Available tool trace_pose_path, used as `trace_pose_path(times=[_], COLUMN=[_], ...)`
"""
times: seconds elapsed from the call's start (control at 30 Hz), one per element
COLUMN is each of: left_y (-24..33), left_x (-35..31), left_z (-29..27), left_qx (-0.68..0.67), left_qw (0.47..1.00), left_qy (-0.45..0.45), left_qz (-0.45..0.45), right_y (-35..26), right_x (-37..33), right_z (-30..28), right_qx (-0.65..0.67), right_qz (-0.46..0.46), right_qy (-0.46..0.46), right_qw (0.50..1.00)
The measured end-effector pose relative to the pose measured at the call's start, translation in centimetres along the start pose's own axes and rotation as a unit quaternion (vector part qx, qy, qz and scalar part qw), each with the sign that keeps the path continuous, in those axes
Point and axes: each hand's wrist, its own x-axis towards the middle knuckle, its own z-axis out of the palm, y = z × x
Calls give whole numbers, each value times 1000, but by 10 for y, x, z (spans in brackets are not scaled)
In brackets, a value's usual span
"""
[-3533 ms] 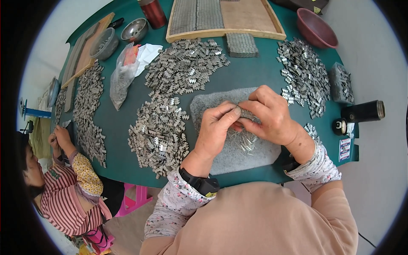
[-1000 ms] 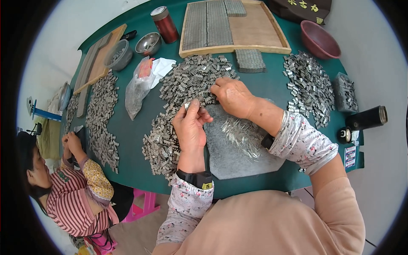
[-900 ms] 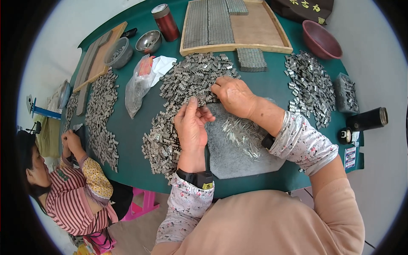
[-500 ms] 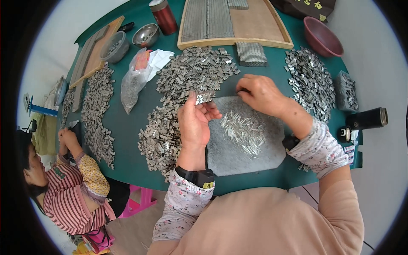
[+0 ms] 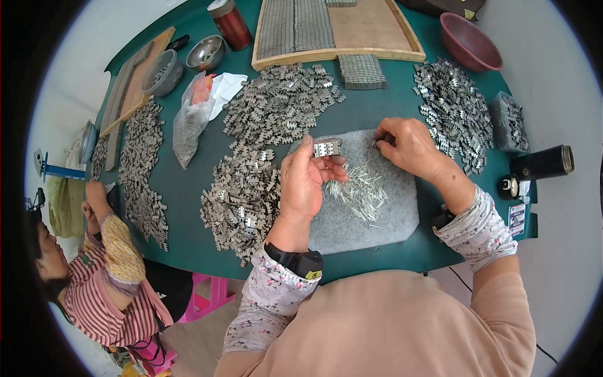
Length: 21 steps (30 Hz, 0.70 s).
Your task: The worker is assembling small metal components by interlocking them on a foam mat.
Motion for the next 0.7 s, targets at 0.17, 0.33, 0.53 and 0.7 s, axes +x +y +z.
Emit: trace_pose_path(times=[0.17,0.33,0.53,0.7], left_y=[1,2,0,2], left_x=[0,-3,-2,-3], left_z=[2,3,1,3], left_qx=[0,24,43,45], left_qw=[1000,1000,999,999], left_qy=[-6,5,9,13], left_qz=[-9,-13,-31,-19], right_y=[0,-4,8,12], right_x=[-4,-4,-5,-6], right_z=[1,2,2,-4], right_qx=[-8,9,25,111], right_qz=[-6,21,-10,23], right_qy=[16,8,22,1], right_qw=[1000,1000,999,994])
